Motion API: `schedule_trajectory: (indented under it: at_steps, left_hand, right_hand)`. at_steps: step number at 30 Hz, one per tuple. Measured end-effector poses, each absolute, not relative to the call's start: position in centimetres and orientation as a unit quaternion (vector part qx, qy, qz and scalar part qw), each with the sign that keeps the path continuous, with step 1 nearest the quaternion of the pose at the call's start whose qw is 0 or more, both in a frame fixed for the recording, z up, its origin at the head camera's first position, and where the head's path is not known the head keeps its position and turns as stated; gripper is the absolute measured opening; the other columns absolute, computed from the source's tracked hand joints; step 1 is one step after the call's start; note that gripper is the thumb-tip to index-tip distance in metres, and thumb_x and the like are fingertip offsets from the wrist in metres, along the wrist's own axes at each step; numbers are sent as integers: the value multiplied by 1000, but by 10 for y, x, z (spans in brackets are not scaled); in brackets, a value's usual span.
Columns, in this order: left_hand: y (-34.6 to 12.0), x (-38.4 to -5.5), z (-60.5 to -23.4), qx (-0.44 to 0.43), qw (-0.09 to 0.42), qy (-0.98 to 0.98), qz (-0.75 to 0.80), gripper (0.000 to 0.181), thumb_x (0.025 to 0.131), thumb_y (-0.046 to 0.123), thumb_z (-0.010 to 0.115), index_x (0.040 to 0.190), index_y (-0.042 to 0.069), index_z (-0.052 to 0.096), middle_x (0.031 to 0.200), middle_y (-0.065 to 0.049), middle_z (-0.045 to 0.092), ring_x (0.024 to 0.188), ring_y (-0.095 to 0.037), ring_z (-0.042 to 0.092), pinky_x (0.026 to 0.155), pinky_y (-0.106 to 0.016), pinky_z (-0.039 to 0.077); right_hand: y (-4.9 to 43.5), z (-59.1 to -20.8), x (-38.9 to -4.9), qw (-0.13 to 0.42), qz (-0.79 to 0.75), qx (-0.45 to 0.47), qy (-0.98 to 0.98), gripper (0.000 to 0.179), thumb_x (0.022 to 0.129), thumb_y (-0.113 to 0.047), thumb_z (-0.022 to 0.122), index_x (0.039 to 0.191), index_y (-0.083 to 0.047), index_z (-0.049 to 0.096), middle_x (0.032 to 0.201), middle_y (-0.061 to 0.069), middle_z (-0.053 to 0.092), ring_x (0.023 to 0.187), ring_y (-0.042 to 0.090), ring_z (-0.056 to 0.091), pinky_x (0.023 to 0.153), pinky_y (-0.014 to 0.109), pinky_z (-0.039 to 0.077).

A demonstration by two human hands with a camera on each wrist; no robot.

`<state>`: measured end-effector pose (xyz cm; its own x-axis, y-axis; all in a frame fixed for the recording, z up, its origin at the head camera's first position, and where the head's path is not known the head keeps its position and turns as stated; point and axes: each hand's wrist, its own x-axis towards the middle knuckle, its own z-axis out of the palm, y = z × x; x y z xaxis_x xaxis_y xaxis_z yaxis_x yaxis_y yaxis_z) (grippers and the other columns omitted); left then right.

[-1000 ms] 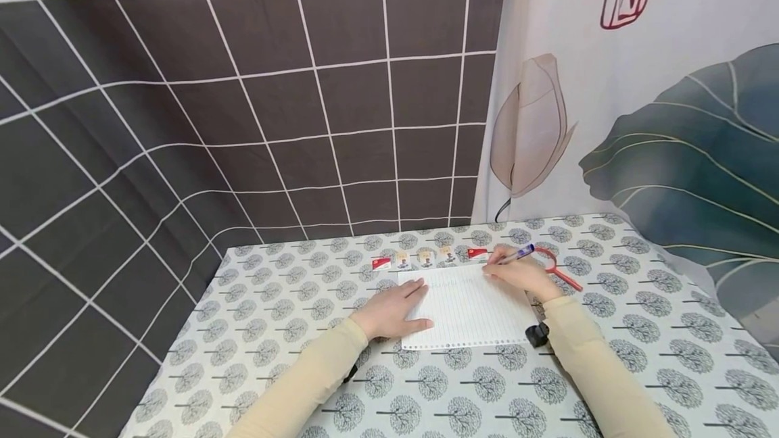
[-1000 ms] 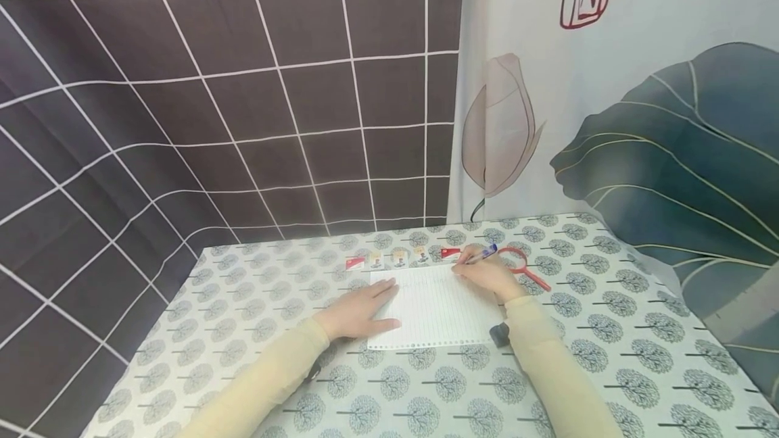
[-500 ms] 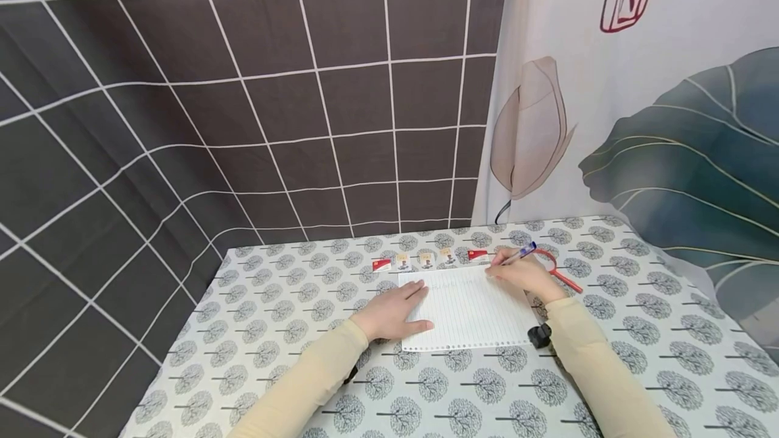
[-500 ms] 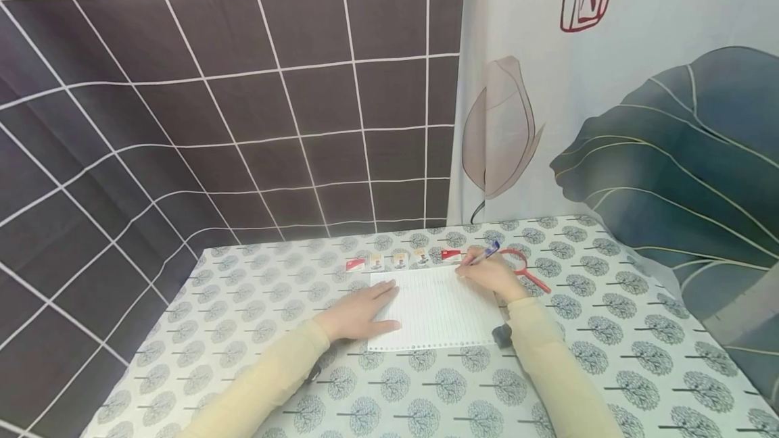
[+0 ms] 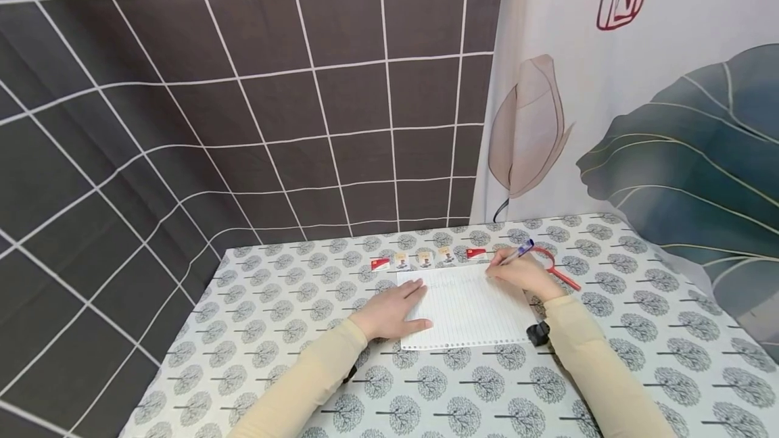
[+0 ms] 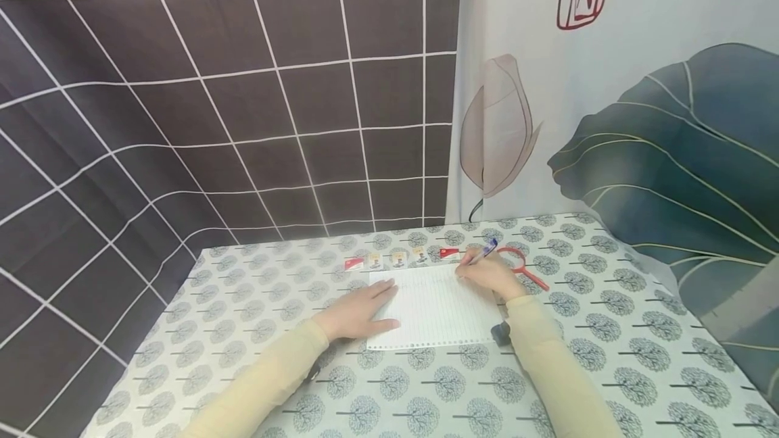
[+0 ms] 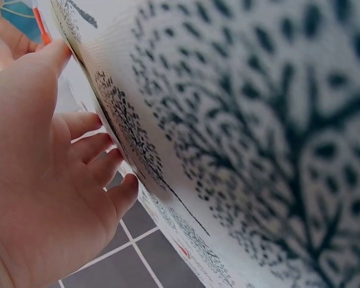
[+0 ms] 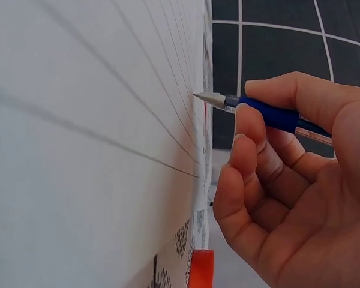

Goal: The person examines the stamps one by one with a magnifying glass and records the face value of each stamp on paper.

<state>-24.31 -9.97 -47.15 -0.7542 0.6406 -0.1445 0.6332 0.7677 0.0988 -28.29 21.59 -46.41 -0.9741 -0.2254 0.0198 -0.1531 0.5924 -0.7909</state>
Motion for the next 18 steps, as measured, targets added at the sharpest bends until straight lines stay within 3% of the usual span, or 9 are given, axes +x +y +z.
schedule_trajectory:
  at_steps: [18]
  left_hand:
    - [-102, -242, -472, 345, 84, 935, 24, 82, 100, 65, 41, 160, 10, 28, 166, -6, 23, 151, -23, 24, 122, -38, 26]
  right_hand:
    - [215, -462, -281, 41, -446, -109, 888, 14, 90, -19, 74, 89, -7, 67, 80, 2, 66, 73, 18, 52, 70, 30, 41]
